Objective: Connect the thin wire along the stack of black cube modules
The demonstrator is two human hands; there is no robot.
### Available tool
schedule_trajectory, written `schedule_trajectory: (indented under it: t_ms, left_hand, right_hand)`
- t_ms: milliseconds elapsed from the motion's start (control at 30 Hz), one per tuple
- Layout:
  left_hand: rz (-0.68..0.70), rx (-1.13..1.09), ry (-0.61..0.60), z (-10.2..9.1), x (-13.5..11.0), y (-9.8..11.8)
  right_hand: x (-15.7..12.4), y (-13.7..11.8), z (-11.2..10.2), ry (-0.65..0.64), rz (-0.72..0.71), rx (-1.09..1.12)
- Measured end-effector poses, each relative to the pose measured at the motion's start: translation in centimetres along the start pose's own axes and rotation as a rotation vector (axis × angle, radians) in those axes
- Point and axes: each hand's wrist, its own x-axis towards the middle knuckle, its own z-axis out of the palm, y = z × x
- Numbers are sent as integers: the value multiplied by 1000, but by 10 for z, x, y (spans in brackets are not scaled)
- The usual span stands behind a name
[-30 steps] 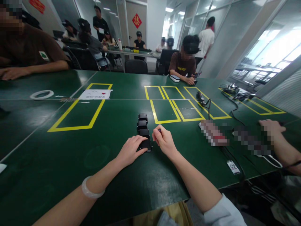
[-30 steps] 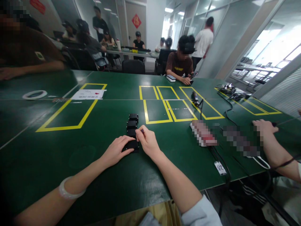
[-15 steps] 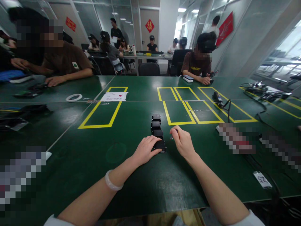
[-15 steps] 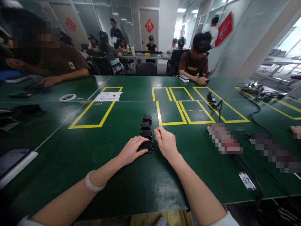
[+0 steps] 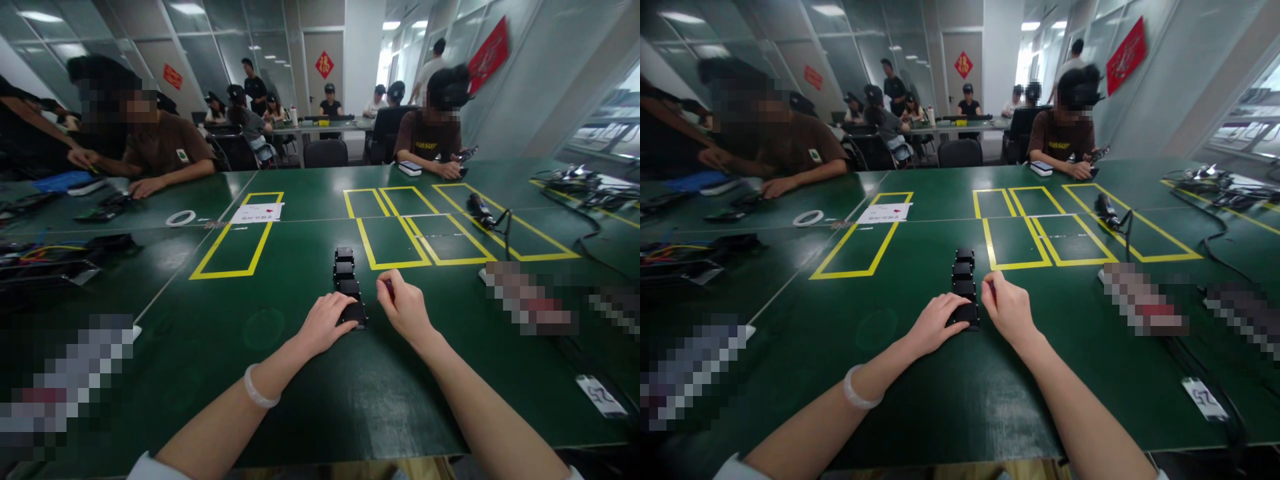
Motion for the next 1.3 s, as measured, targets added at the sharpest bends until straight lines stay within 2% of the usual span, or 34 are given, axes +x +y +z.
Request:
schedule_trajectory:
  t_ms: [433, 733, 1300]
  left_hand:
    - [-12, -3, -7, -3, -1, 2]
    - [-8, -6, -6, -2, 0, 1]
    - [6, -10, 5, -1, 1, 1]
  right_hand:
    - [1, -1, -2, -10, -42, -33]
    - [1, 2, -4, -30, -18, -33]
    - [0, -4, -7, -69, -91, -10]
